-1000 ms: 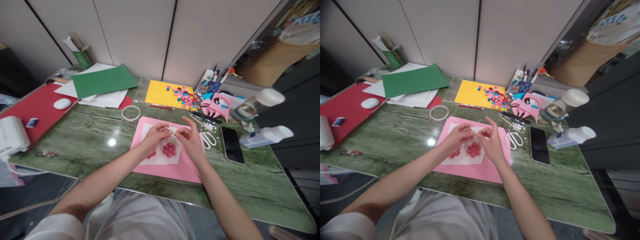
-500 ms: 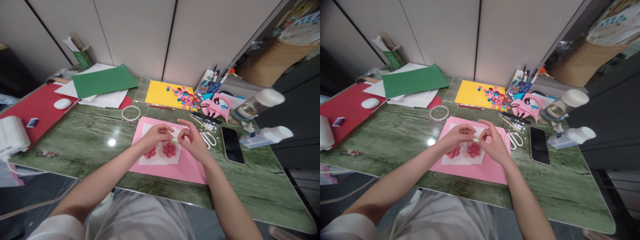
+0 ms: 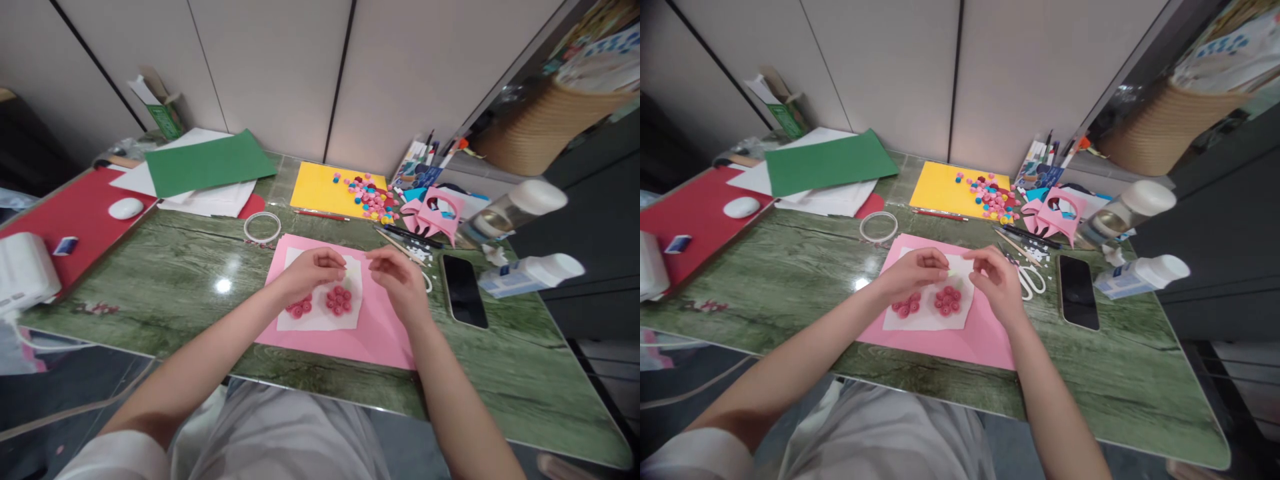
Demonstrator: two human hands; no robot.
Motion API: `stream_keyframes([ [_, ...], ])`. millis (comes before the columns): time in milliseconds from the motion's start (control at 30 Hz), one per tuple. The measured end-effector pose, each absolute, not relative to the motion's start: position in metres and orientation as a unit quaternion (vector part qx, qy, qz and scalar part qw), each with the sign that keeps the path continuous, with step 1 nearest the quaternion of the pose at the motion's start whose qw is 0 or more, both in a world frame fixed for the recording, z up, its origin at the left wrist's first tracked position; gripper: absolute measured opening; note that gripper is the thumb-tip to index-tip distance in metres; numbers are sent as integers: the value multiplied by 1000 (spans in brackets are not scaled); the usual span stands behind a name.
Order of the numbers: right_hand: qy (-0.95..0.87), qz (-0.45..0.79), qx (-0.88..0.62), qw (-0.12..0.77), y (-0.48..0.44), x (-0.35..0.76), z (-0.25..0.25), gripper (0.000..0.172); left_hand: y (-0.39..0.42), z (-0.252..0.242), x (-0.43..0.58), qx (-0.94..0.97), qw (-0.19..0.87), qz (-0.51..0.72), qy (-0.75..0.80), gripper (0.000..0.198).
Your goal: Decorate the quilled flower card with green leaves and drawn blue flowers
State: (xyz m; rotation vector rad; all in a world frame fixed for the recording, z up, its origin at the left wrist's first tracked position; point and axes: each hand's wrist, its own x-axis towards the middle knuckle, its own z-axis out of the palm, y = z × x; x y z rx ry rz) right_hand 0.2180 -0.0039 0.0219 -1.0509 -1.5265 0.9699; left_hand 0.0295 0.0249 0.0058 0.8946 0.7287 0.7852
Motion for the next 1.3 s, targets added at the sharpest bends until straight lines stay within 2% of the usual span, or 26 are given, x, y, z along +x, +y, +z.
stream_keyframes([
  [67, -639, 412, -426, 491, -5, 218, 22, 19, 24, 7, 30, 385, 773, 380, 332, 25],
  [300, -642, 403, -448, 474, -4, 211, 20, 28, 21, 10, 33, 356, 769, 426, 316, 28],
  [633, -635, 405, -459, 471, -2, 211, 18, 32, 21, 6, 33, 404, 734, 433, 333, 25],
  [1300, -662, 333, -491, 458, -4, 210, 20, 35, 20, 9, 34, 383, 741, 435, 340, 23],
])
